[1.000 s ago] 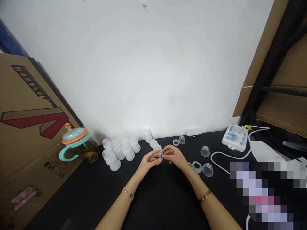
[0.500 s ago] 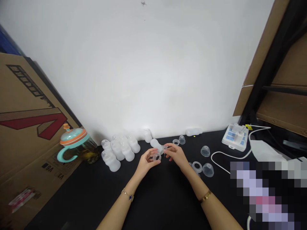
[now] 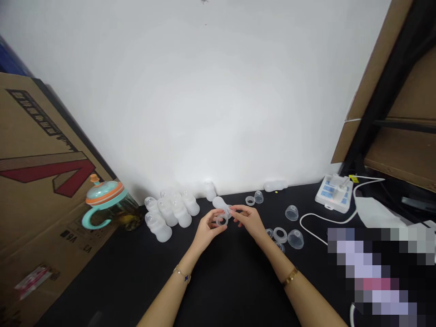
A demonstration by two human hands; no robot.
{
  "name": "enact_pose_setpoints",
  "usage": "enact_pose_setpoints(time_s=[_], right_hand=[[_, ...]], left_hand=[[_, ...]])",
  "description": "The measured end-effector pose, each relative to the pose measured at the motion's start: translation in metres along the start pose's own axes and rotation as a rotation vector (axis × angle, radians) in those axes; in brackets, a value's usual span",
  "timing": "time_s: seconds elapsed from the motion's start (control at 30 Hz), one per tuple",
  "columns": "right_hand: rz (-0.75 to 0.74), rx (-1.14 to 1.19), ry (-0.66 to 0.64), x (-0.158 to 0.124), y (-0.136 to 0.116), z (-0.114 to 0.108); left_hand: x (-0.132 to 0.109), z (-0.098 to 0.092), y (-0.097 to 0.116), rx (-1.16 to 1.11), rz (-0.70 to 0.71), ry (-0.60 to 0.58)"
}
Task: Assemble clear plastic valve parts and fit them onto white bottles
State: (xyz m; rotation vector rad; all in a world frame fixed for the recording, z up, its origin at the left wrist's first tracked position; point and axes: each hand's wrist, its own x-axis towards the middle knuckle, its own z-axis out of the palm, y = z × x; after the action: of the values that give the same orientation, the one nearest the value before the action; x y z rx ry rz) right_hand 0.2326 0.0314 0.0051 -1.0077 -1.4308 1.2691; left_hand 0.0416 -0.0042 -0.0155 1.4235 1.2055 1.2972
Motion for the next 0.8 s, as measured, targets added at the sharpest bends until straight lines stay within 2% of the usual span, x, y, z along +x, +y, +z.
enact_pose_setpoints(time_s=[0.3,0.43,0.6,0.8], right_hand=[[-0.04,-0.004,-0.005,0.0,0.002,0.003],[-0.071,-0.077,-0.011,-0.001,0.008,0.003],[-0.199,-0.246,-0.014,-0.005,0.008,0.008],[-0.297,-0.332,-0.055,-0.01,0.002,0.011]], left_hand=[[-0.002,0.001,-0.001,0.075,0.011,-0.023],[-0.003,0.003,0.0,0.109,0.035,-0.044],[-0.004,0.005,0.0,0.126,0.065,-0.049],[-0.005,0.005,0.005,0.15,0.083,-0.059]])
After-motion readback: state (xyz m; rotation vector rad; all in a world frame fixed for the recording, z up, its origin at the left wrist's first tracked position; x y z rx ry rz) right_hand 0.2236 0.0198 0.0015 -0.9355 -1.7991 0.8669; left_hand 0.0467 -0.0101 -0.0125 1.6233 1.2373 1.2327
